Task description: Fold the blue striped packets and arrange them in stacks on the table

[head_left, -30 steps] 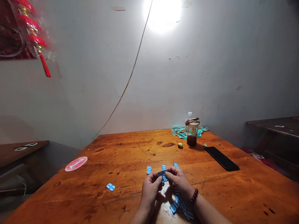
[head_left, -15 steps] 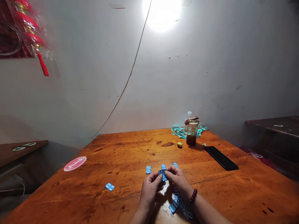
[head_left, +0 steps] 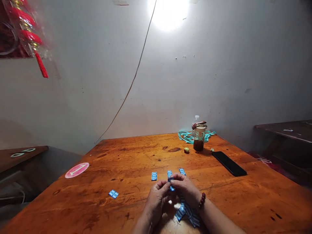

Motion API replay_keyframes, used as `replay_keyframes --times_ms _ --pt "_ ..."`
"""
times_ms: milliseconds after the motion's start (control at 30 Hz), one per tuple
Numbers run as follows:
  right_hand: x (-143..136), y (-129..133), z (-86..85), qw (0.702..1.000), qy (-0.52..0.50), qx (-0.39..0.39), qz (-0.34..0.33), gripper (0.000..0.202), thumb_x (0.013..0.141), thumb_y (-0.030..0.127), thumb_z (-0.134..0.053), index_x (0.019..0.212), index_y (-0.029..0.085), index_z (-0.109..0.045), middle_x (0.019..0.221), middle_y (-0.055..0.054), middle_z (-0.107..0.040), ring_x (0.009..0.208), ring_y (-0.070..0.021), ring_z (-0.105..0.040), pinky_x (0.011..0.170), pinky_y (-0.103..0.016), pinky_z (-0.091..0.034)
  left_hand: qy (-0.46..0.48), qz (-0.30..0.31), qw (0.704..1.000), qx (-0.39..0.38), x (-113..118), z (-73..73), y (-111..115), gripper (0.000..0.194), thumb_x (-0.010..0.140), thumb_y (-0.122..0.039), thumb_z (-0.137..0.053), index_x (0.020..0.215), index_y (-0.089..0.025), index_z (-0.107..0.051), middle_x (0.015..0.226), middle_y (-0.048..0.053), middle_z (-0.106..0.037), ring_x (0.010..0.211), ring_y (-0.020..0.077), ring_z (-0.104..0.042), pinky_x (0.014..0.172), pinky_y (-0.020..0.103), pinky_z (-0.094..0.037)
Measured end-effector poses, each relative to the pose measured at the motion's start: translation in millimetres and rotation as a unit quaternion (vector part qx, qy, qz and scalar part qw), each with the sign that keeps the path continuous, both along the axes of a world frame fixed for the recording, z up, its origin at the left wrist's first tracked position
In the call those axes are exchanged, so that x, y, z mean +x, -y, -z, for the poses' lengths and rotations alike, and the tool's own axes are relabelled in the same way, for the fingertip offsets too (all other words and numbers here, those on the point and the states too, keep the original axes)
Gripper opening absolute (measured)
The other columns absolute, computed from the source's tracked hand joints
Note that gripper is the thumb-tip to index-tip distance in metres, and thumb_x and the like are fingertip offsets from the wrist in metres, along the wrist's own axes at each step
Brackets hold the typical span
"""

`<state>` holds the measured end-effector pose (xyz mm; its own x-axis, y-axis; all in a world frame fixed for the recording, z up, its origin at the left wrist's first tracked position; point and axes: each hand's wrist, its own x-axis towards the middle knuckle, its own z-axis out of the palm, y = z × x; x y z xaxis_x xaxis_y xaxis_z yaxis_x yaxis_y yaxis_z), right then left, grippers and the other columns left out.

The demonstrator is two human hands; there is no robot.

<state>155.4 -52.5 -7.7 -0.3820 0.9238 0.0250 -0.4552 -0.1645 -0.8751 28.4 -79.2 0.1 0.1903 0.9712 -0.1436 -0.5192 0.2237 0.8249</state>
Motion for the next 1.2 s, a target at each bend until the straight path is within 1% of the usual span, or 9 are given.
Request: replay_keyframes --times_ms 133,233,367,467,533,667,833,967,1200 --pt "-2.8 2.8 -0.6 0.999 -0.042 -0.015 -0.006 0.022 0.061 0.023 -0.068 0.079 0.015 -0.058 0.068 -0.001 -0.059 0.06 -0.0121 -0.057 0.057 -0.024 -0.043 0.066 0.06 0.996 -0.023 -0.5 -6.0 4.6 0.024 0.07 -0.031 -0.061 0.089 -0.017 -0.058 0.083 0.005 -0.063 0.069 0.0134 -0.061 0.055 0.02 -0.045" --pt "-6.2 3.9 0.9 0.998 -0.051 -0.014 -0.015 0.025 0.061 0.024 -0.068 0.081 0.015 -0.057 0.071 -0.002 -0.059 0.061 -0.0138 -0.058 0.057 -0.027 -0.044 0.091 0.081 0.992 -0.033 -1.8 -7.2 5.2 0.027 0.072 -0.029 -0.059 0.096 -0.017 -0.056 0.08 0.004 -0.063 0.064 0.0114 -0.061 0.055 0.019 -0.045" --pt "-8.5 2.1 4.8 0.999 -0.018 0.04 0.0 0.016 0.062 0.022 -0.066 0.073 0.015 -0.056 0.072 -0.001 -0.058 0.063 -0.0122 -0.056 0.06 -0.026 -0.044 0.089 0.065 0.992 -0.063 -4.4 -2.4 1.3 0.024 0.071 -0.024 -0.061 0.093 -0.016 -0.057 0.07 0.001 -0.062 0.054 0.0078 -0.058 0.051 0.017 -0.045" --pt "-7.0 1.9 3.6 0.99 0.077 0.103 0.054 0.013 0.066 0.025 -0.062 0.074 0.017 -0.056 0.07 0.001 -0.055 0.063 -0.0116 -0.053 0.059 -0.025 -0.044 0.083 0.035 0.994 -0.068 -5.4 2.7 -1.4 0.017 0.07 -0.023 -0.062 0.083 -0.014 -0.057 0.067 0.001 -0.061 0.051 0.0067 -0.056 0.049 0.016 -0.043" --pt "-4.5 3.0 0.6 0.967 0.152 0.172 0.111 0.015 0.068 0.027 -0.06 0.081 0.019 -0.057 0.071 0.001 -0.054 0.065 -0.0121 -0.052 0.061 -0.026 -0.044 0.076 0.017 0.995 -0.064 -5.5 5.3 -2.1 0.015 0.069 -0.023 -0.062 0.08 -0.014 -0.057 0.065 0.0 -0.061 0.05 0.006 -0.055 0.048 0.015 -0.042" --pt "0.9 7.1 -5.7 0.885 0.292 0.322 0.169 0.019 0.074 0.024 -0.053 0.091 0.022 -0.061 0.076 -0.002 -0.053 0.07 -0.0137 -0.051 0.065 -0.027 -0.043 0.063 0.017 0.996 -0.056 -5.3 7.4 -2.0 0.014 0.07 -0.025 -0.062 0.078 -0.015 -0.055 0.065 -0.001 -0.061 0.049 0.0056 -0.055 0.046 0.014 -0.04" --pt "0.7 11.7 -7.8 0.828 0.37 0.384 0.175 0.026 0.079 0.019 -0.045 0.1 0.023 -0.059 0.082 -0.005 -0.056 0.076 -0.0155 -0.051 0.068 -0.028 -0.041 0.041 0.017 0.998 -0.051 -5.3 8.9 -3.6 0.017 0.07 -0.028 -0.061 0.079 -0.015 -0.055 0.066 -0.001 -0.061 0.048 0.0056 -0.055 0.043 0.014 -0.038" --pt "-1.5 11.6 -8.4 0.85 0.347 0.355 0.176 0.019 0.077 0.018 -0.046 0.083 0.021 -0.064 0.074 -0.003 -0.056 0.072 -0.0145 -0.051 0.065 -0.025 -0.04 0.019 0.009 0.999 -0.04 -4.4 8.3 -4.3 0.019 0.069 -0.031 -0.062 0.079 -0.016 -0.056 0.066 0.0 -0.061 0.048 0.0058 -0.055 0.043 0.014 -0.038" --pt "2.3 1.5 -4.0 0.965 0.181 0.138 0.13 0.014 0.071 0.028 -0.055 0.073 0.016 -0.061 0.062 0.001 -0.055 0.05 -0.0089 -0.045 0.048 -0.021 -0.035 -0.117 -0.025 0.99 0.07 -1.2 2.3 -2.9 0.025 0.066 -0.03 -0.064 0.083 -0.012 -0.062 0.071 0.003 -0.061 0.054 0.0064 -0.053 0.046 0.014 -0.038"
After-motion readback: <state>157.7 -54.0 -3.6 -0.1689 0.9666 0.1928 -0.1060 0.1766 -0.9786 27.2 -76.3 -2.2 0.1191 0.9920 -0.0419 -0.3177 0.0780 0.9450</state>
